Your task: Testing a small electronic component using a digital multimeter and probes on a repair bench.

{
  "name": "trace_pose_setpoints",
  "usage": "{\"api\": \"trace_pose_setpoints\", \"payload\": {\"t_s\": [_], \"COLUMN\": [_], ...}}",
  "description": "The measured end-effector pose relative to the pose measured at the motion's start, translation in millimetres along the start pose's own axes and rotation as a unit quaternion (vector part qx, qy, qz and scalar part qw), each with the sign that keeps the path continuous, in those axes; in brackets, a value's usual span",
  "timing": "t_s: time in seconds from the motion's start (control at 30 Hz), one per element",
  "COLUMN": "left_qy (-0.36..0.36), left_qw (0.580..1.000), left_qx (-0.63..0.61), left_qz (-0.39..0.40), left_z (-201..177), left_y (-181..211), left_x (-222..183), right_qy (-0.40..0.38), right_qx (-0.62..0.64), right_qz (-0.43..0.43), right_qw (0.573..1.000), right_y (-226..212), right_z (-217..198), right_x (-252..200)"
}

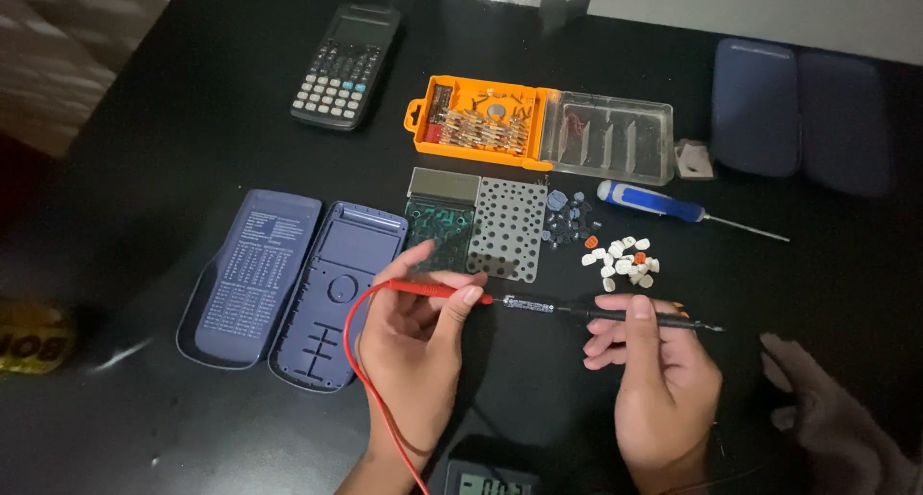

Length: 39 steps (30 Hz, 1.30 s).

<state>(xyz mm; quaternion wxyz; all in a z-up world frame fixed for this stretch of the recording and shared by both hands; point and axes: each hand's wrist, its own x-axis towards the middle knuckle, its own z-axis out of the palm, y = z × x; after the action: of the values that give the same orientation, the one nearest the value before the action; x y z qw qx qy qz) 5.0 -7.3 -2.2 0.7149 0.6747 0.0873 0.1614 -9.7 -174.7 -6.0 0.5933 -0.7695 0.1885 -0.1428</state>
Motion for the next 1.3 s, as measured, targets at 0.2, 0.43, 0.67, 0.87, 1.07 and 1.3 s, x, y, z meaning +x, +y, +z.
{"api": "trace_pose_setpoints", "payload": {"t_s": [0.2,0.43,0.67,0.87,1.07,1.3], "left_qy": [-0.002,-0.006,0.001,-0.018,-0.023,-0.028], "left_qw": [1.000,1.000,1.000,0.999,0.999,0.999], "left_qx": [0.025,0.016,0.024,-0.020,-0.025,-0.019], "left_qz": [-0.003,0.003,0.010,0.033,0.025,0.034], "left_z": [0,0,3,-1,-1,-2], "left_y": [2,0,-2,-11,-5,-6], "left_x": [0,0,2,-1,-2,-2], "right_qy": [0.005,0.005,0.001,-0.023,-0.032,-0.041], "right_qx": [-0.008,0.017,0.012,0.006,-0.007,-0.010], "right_qz": [0.008,-0.004,-0.014,-0.038,-0.068,-0.082], "right_qw": [1.000,1.000,1.000,0.999,0.997,0.996], "right_y": [-2,5,1,6,1,2], "right_z": [1,1,2,0,-2,-3], "right_x": [0,1,2,-1,-3,-3]}}
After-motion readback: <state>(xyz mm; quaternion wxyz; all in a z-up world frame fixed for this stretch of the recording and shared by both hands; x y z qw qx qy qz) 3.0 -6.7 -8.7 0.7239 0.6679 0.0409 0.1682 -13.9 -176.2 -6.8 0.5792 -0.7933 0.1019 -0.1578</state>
